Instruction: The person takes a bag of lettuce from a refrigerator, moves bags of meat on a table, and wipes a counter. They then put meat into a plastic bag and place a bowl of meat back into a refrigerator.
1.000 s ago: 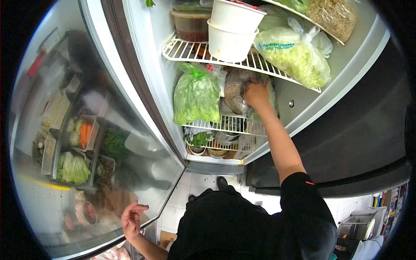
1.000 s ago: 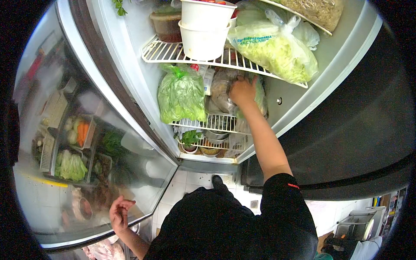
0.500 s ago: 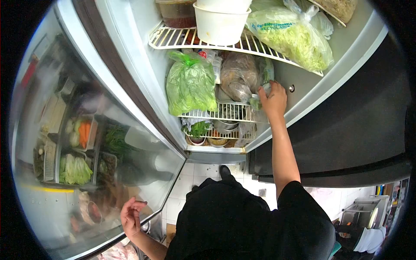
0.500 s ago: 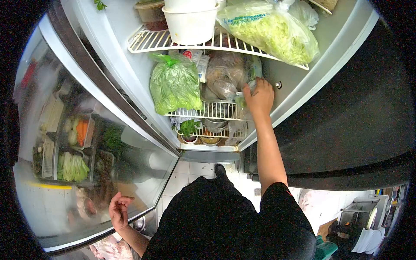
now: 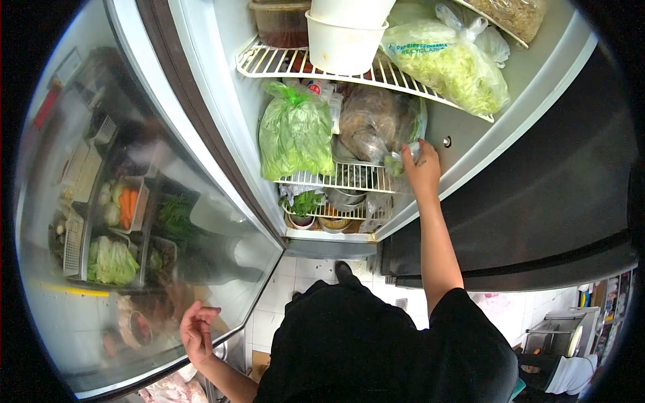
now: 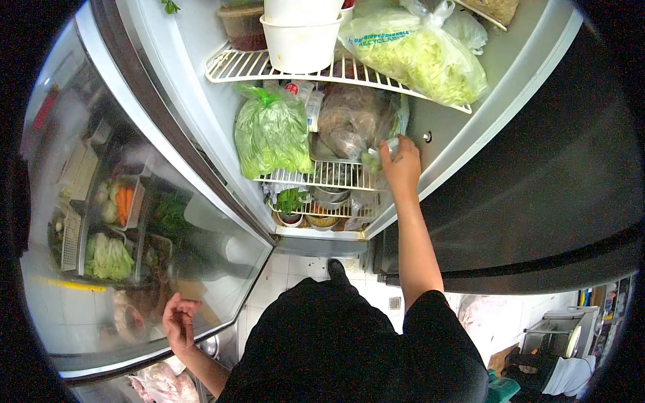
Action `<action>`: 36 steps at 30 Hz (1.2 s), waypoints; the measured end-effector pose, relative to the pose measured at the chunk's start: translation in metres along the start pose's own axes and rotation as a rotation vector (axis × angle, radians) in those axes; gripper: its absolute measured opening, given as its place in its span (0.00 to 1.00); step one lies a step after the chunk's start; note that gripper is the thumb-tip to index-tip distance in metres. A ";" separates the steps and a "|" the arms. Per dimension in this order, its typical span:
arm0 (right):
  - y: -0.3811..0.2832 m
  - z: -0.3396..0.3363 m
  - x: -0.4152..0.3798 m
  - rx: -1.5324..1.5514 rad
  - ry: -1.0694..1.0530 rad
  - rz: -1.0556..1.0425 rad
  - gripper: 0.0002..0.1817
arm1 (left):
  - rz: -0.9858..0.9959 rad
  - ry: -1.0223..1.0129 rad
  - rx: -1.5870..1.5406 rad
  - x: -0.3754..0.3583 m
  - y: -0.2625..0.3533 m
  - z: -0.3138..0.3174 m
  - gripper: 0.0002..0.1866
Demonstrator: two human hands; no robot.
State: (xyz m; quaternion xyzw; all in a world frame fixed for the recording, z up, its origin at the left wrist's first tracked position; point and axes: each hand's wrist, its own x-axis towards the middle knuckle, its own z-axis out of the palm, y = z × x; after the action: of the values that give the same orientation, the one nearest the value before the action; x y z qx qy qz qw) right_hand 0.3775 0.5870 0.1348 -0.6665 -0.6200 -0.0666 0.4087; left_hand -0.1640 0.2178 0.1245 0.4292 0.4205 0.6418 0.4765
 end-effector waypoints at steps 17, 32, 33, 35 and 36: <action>-0.005 -0.003 -0.034 0.207 0.130 -0.035 0.34 | 0.012 0.033 -0.069 0.006 0.000 0.004 0.43; -0.010 -0.019 -0.085 0.329 0.105 -0.036 0.24 | 0.020 0.065 -0.096 0.007 -0.002 0.007 0.41; -0.011 -0.022 -0.086 0.337 0.125 -0.042 0.21 | 0.020 0.066 -0.094 0.007 -0.002 0.007 0.41; -0.015 -0.029 -0.087 0.353 0.165 -0.054 0.18 | 0.021 0.067 -0.090 0.008 -0.002 0.008 0.42; -0.013 -0.030 -0.090 0.390 0.114 -0.015 0.16 | 0.021 0.067 -0.089 0.008 -0.002 0.008 0.42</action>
State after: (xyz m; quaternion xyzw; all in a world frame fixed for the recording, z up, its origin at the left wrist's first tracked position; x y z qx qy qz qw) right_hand 0.3586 0.4970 0.1067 -0.5651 -0.6022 0.0141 0.5638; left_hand -0.1569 0.2269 0.1262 0.3902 0.4027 0.6788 0.4741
